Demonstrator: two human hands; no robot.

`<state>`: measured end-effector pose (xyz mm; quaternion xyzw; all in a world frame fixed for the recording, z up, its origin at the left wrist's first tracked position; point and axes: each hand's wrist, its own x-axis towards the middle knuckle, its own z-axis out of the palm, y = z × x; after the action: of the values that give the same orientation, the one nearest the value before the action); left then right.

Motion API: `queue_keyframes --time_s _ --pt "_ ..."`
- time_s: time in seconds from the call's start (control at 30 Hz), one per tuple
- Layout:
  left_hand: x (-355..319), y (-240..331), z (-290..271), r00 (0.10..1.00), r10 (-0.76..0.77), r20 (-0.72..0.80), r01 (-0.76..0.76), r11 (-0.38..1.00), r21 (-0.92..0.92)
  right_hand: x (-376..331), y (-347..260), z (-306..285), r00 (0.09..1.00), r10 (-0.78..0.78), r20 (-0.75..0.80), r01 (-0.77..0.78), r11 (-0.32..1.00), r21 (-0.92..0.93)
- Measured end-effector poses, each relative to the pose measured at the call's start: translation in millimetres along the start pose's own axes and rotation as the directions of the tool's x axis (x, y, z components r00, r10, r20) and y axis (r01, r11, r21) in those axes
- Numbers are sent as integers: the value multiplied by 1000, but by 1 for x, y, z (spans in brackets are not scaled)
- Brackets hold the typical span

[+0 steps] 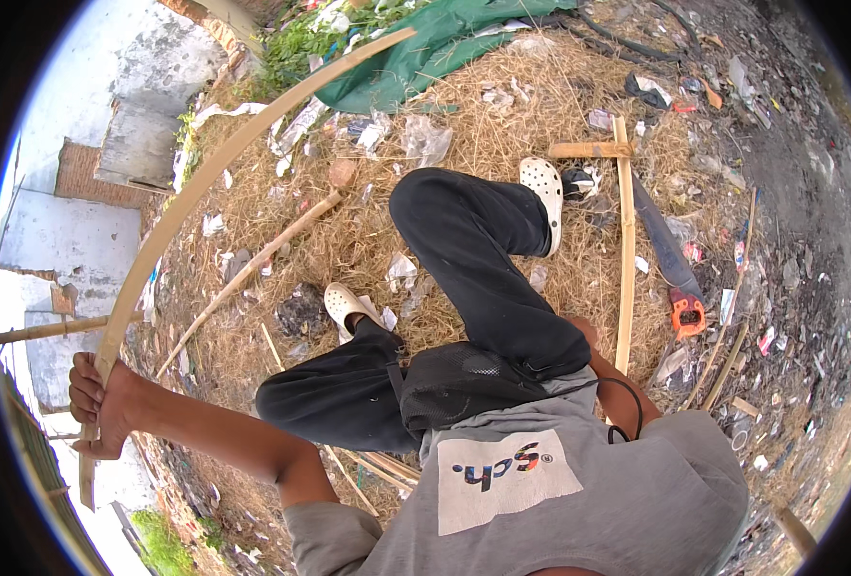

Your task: The person sits on the ground and uses a red utility knife to shave thin strips from a long bamboo stick. They repeatedly scrape the surface to smooth it and occasionally switch to a metal rod to split or pry the bamboo. The person continues this process on multiple sections of the stick throughout the clip.

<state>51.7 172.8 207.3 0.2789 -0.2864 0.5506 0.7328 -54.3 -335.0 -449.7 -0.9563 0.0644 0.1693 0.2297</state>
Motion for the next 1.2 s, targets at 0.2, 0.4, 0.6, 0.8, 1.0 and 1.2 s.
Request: queue_keyframes --time_s 0.2,0.4,0.6,0.8,1.0,1.2 --pt "-23 31 -23 1000 9 23 -10 999 35 26 -8 13 971 -187 151 220 944 -246" --pt "-36 41 -47 996 32 -86 -29 999 31 18 -2 -13 975 -78 208 110 984 -143" --pt "-45 64 -87 995 58 -77 -61 997 -42 1 18 -67 956 151 252 -162 987 21" --pt "-72 79 -114 965 81 -248 -121 981 -152 0 65 -180 927 81 -365 28 959 284" --pt "-108 110 -140 922 89 -378 -192 951 -243 22 -201 -377 915 100 -391 356 255 899" --pt "-165 155 -168 897 89 -434 -185 965 -184 86 -352 -422 910 -99 -403 359 -302 883"
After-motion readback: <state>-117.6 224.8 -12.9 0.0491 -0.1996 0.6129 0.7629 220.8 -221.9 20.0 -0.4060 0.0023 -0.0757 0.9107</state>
